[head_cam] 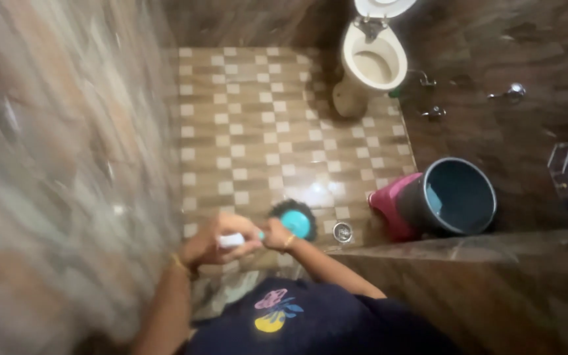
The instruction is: The person mops the checkered tile floor of a small bathroom using a long-handled spin mop, pushing and pulling the mop head across the floor around the toilet and along the walls. Near the end, the person carries the mop to a bucket in an adjacent area and dips the mop head into it.
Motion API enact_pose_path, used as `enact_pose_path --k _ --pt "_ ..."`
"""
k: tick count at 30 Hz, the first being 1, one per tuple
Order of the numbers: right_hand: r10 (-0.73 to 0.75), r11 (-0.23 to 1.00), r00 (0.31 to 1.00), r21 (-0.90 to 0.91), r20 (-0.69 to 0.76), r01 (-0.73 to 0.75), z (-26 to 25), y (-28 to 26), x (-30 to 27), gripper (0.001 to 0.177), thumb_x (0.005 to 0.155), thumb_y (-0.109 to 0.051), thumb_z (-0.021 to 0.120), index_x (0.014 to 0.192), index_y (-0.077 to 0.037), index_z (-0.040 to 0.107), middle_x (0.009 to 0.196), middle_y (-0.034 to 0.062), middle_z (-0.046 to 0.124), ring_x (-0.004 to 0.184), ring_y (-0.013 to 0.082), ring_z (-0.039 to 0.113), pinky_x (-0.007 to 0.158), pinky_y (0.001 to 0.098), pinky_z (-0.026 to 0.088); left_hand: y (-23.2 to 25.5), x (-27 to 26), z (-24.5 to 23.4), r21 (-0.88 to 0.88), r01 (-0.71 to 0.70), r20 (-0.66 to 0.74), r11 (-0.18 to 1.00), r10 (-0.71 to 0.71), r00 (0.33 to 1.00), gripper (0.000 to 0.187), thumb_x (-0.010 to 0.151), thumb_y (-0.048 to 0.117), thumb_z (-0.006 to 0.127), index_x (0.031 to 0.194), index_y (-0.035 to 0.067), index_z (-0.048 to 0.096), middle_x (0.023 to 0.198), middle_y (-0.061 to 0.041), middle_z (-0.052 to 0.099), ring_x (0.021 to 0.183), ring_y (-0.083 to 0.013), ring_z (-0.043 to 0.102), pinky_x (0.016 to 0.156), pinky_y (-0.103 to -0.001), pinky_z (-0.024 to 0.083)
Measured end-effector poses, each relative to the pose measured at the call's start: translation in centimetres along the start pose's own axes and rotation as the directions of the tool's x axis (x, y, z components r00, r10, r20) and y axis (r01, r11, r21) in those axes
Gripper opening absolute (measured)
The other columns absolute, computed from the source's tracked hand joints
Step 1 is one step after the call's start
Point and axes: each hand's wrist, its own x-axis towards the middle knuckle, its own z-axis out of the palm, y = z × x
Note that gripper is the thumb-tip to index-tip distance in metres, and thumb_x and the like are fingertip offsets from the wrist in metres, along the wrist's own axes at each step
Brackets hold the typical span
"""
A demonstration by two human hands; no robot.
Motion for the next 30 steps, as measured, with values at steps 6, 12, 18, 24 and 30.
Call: enact_pose_path --k 6,12,18,24,30 --pt "0.207 0.953 0.946 -0.165 -0.251 -0.253 6.6 11.3 -5.4 0.038 0.080 -0.021 0.073 0.116 -0.008 0.074 0.107 0.0200 0.074 0.099 0.0359 0.073 0.086 0.0412 0.057 -5.8 -7.4 5.9 -0.160 0.172 0.076 0.972 -0.162 0.984 0.013 0.083 0.010 0.079 0.093 0.003 0.073 0.090 -0.012 0.076 0.080 -0.0214 0.071 0.074 -0.033 0.058" --pt "0.154 0.938 0.894 -0.221 -0.420 -0.266 15.0 14.6 -5.5 0.046 0.066 -0.023 0.080 0.109 -0.008 0.072 0.108 0.0191 0.072 0.105 0.0394 0.065 0.092 0.0455 0.052 -5.2 -17.7 7.5 -0.293 -0.003 -0.256 0.956 -0.076 0.964 0.028 0.085 0.010 0.084 0.106 0.005 0.065 0.100 -0.008 0.074 0.083 -0.0180 0.072 0.072 -0.031 0.059" --pt "-0.091 0.966 0.946 -0.259 -0.311 0.007 21.2 10.2 -2.4 0.046 0.064 -0.025 0.083 0.106 -0.008 0.074 0.109 0.0201 0.072 0.104 0.0409 0.064 0.091 0.0482 0.050 1.7 -22.7 2.0 -0.096 -0.047 -0.319 0.994 0.014 0.948 0.035 0.086 0.006 0.083 0.112 0.010 0.061 0.109 -0.008 0.071 0.098 -0.0223 0.070 0.087 -0.036 0.059" --pt "-0.189 0.982 0.980 -0.029 -0.066 0.187 25.9 -3.4 -1.4 0.038 0.067 -0.027 0.081 0.098 -0.007 0.072 0.095 0.0182 0.073 0.087 0.0372 0.069 0.076 0.0453 0.054 13.0 -21.3 -2.6 -0.018 0.369 -0.078 0.929 -0.369 0.926 0.013 0.080 0.010 0.082 0.074 0.004 0.071 0.072 -0.010 0.071 0.066 -0.0231 0.068 0.064 -0.033 0.054" --pt "-0.145 0.989 0.985 0.023 0.097 0.143 28.4 -5.6 -1.4 0.017 0.090 -0.020 0.064 0.098 -0.007 0.071 0.097 0.0161 0.073 0.089 0.0346 0.069 0.080 0.0437 0.054 15.9 -20.1 -2.1 0.249 0.170 -0.007 0.953 -0.174 0.985 0.014 0.081 0.019 0.078 0.073 0.009 0.073 0.071 -0.010 0.072 0.064 -0.0239 0.070 0.066 -0.036 0.056"
